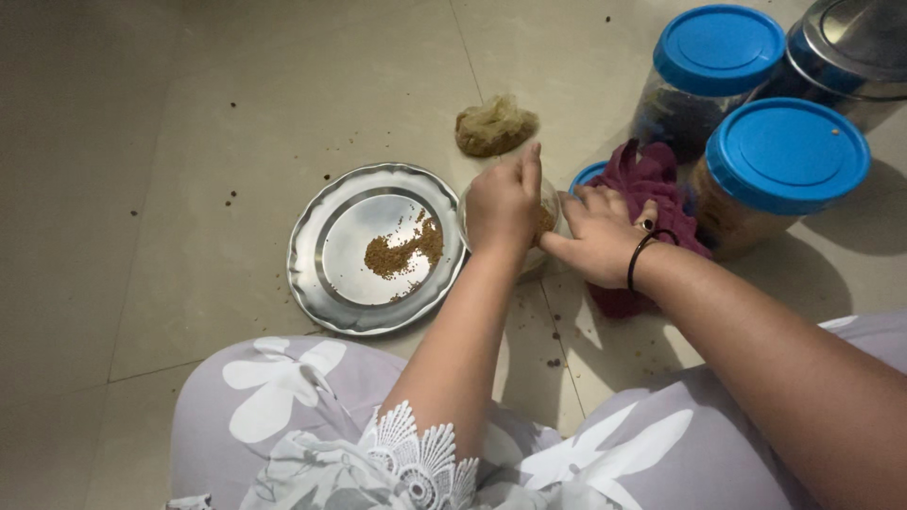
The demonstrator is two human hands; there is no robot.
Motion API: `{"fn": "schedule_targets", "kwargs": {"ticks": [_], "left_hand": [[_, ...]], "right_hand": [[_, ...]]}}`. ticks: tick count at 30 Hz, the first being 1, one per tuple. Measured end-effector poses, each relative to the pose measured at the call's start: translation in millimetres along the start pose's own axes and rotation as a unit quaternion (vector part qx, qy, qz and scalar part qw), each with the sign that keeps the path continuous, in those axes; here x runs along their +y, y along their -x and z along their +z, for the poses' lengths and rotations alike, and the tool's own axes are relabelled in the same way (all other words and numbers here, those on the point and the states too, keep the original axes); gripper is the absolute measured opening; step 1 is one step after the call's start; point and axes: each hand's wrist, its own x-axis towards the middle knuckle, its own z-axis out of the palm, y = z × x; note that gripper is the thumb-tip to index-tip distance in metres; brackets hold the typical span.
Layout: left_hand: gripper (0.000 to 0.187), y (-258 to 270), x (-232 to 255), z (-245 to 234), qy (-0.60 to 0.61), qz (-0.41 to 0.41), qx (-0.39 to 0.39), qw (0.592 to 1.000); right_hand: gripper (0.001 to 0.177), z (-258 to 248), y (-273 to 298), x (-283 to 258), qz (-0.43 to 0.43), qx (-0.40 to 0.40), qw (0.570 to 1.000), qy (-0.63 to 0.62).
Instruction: The person scoops grains from a metal plate into a small plastic container using their left hand while holding the container steady with the right hand. The person repeats this action until the plate is empty, then pours the remaining grains from the plate into the container.
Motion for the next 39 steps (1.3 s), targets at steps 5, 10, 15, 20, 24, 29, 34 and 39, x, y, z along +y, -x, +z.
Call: {"fn": "schedule_targets", "kwargs": {"ticks": [5,10,15,20,24,29,34,39], "left_hand": [[0.045,0.4,-1.2,3.8,-0.089,0.009,-0.036,0.995],[0.023,3.3,-1.8,1.6,-0.065,0.011,-0.009,0.998],[0.023,2.3,0.7,-4.2,-0.062,0.029,0.030,0.997],[0.015,2.9,3.5,-5.5,-0.076,0.002,-0.002,0.997],[0.017,3.3,-10.8,-13.3,0.002,0.070,0.130,0.989],[0.073,9.0,-75.2,-66.3,-0.163,-0.100,0.092,0.977],[0.124,18.6,-93.6,-82.2,-0.190,-0.478,-0.096,0.852],[0.128,32.8,-91.4,-60.7,-0.225,-0.396,-0.141,0.879]], "right_hand": [[0.092,-2.7,-2.0,-3.5,-0.003,0.003,1.000,-0.005],[0.093,-1.9,-0.8,-3.3,0.000,0.003,1.000,-0.013],[0.094,-1.9,-0.4,-2.2,-0.001,0.002,1.000,-0.010],[0.094,-2.1,-1.2,-2.5,0.002,0.002,1.000,-0.011],[0.094,-3.1,0.1,-2.0,0.008,-0.002,1.000,-0.020],[0.093,-2.4,-2.1,-2.2,0.008,-0.004,1.000,-0.016],[0.091,-3.9,-0.2,-2.4,0.006,-0.009,1.000,-0.015],[0.092,-3.8,1.9,-1.6,0.002,-0.003,1.000,-0.029]]}}
